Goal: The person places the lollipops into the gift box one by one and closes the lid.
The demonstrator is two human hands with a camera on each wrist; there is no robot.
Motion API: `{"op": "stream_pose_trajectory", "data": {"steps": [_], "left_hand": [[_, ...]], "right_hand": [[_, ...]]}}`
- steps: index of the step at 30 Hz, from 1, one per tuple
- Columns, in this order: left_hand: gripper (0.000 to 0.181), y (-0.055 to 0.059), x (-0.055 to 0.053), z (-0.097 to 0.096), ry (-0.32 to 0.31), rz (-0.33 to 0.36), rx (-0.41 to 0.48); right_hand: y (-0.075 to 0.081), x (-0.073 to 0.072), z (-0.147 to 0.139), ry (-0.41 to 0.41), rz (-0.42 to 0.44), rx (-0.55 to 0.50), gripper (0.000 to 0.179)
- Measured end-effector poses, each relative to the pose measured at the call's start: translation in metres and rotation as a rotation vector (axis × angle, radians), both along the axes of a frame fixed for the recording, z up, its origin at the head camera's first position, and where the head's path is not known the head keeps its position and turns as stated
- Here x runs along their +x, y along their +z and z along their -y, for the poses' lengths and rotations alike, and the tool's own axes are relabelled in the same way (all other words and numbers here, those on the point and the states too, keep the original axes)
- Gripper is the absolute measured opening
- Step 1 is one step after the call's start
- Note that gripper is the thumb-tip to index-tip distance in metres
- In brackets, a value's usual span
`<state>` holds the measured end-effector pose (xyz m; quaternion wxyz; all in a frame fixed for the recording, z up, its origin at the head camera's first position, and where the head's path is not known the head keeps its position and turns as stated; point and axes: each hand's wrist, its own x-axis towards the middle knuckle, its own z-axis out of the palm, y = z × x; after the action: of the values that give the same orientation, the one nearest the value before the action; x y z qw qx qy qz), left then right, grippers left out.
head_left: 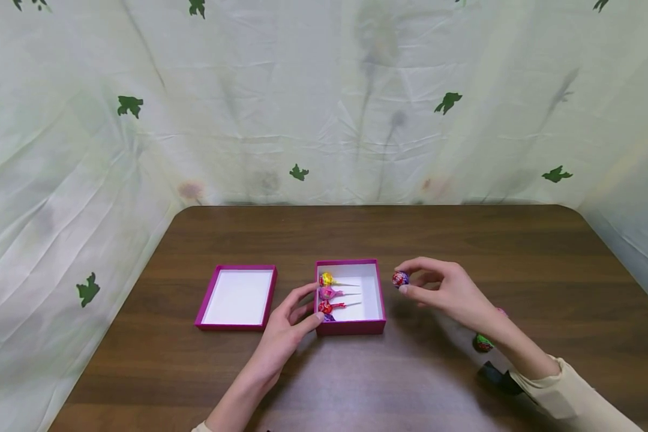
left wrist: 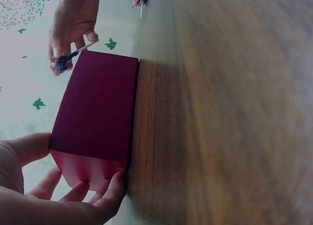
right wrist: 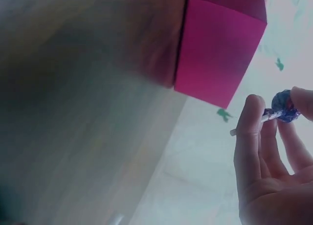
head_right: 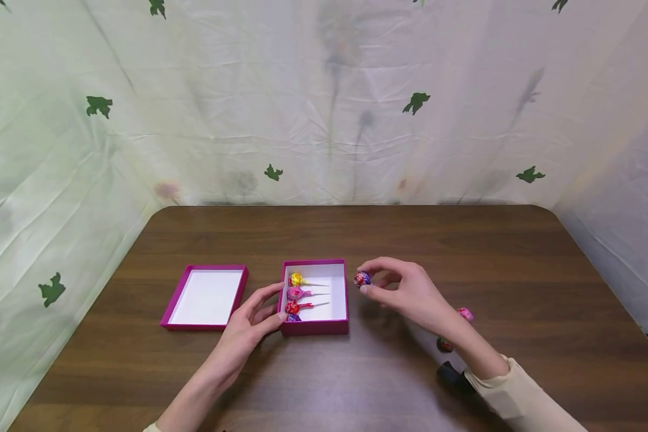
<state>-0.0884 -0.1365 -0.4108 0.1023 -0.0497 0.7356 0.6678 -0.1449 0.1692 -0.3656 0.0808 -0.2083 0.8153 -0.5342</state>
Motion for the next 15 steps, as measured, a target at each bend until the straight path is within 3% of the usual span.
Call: {"op": "stream_pose_trajectory", "data": {"steps": [5,9,15], "left_hand": [[0.051,0.000,0.000,0.000,0.001,0.007,-0.003],[0.051,0.000,0.000,0.000,0.002,0.010,-0.002],[0.051,0.000,0.000,0.000,0.002,0.003,-0.001]], "right_hand": [[0.010,0.003,0.013,0.015,-0.015,-0.019,0.029],[0.000,-0.004,0.017,0.042,-0.020,-0.059,0.033],[0.001,-0.007,0.028,0.064,-0.072,-0.024,0.030]]}}
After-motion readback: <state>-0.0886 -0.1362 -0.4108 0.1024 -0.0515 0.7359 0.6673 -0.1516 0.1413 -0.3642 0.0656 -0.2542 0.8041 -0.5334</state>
